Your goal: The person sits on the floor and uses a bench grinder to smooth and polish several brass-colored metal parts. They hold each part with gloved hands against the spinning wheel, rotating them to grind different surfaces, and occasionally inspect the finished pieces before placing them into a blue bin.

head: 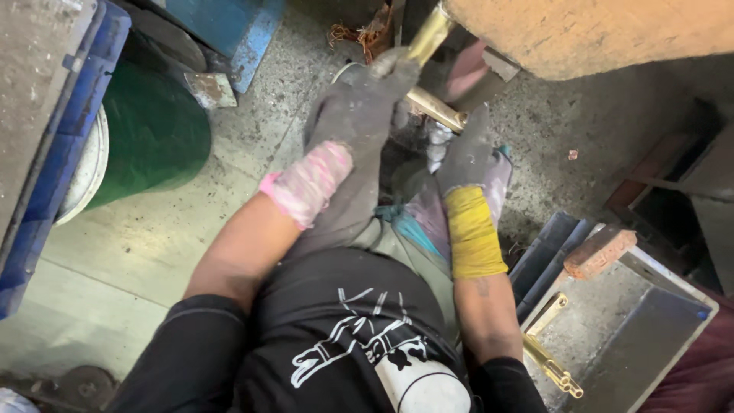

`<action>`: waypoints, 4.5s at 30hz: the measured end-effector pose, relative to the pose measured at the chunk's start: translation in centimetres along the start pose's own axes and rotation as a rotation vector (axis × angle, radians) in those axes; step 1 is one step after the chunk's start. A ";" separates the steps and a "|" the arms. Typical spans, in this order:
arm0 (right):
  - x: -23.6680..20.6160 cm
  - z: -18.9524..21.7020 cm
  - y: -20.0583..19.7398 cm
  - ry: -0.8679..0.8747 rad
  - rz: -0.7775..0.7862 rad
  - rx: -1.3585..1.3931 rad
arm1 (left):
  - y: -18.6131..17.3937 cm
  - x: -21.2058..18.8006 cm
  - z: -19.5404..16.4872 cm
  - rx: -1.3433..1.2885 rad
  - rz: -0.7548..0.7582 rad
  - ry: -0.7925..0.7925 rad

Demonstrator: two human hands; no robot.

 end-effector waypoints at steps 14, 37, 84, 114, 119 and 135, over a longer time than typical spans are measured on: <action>0.6 -3.0 -1.2 0.594 0.111 0.645 | 7.6 4.0 4.3 -0.597 0.046 -0.162; 3.4 -3.2 2.9 0.366 0.383 0.345 | 3.0 1.9 -1.1 0.001 -0.097 -0.334; -2.4 -0.6 -2.4 0.487 -0.021 0.320 | 4.5 2.5 3.5 -0.484 0.082 -0.170; -2.2 -0.3 -2.1 -0.097 -0.106 0.052 | 4.0 2.4 3.2 -0.018 0.063 0.221; -1.9 -2.2 -3.1 0.144 -0.155 -0.083 | 7.1 3.4 5.0 -0.626 -0.044 -0.318; -2.0 -1.7 -2.8 0.377 0.012 0.404 | 7.2 3.1 5.1 -0.506 -0.011 -0.252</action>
Point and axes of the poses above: each hand's wrist, its own x-axis towards the middle knuckle, its own y-axis out of the palm, z = x × y, the point moved 4 cm from there along x, towards the middle knuckle, and after that the axes turned 5 degrees about y, right-handed, at the moved point
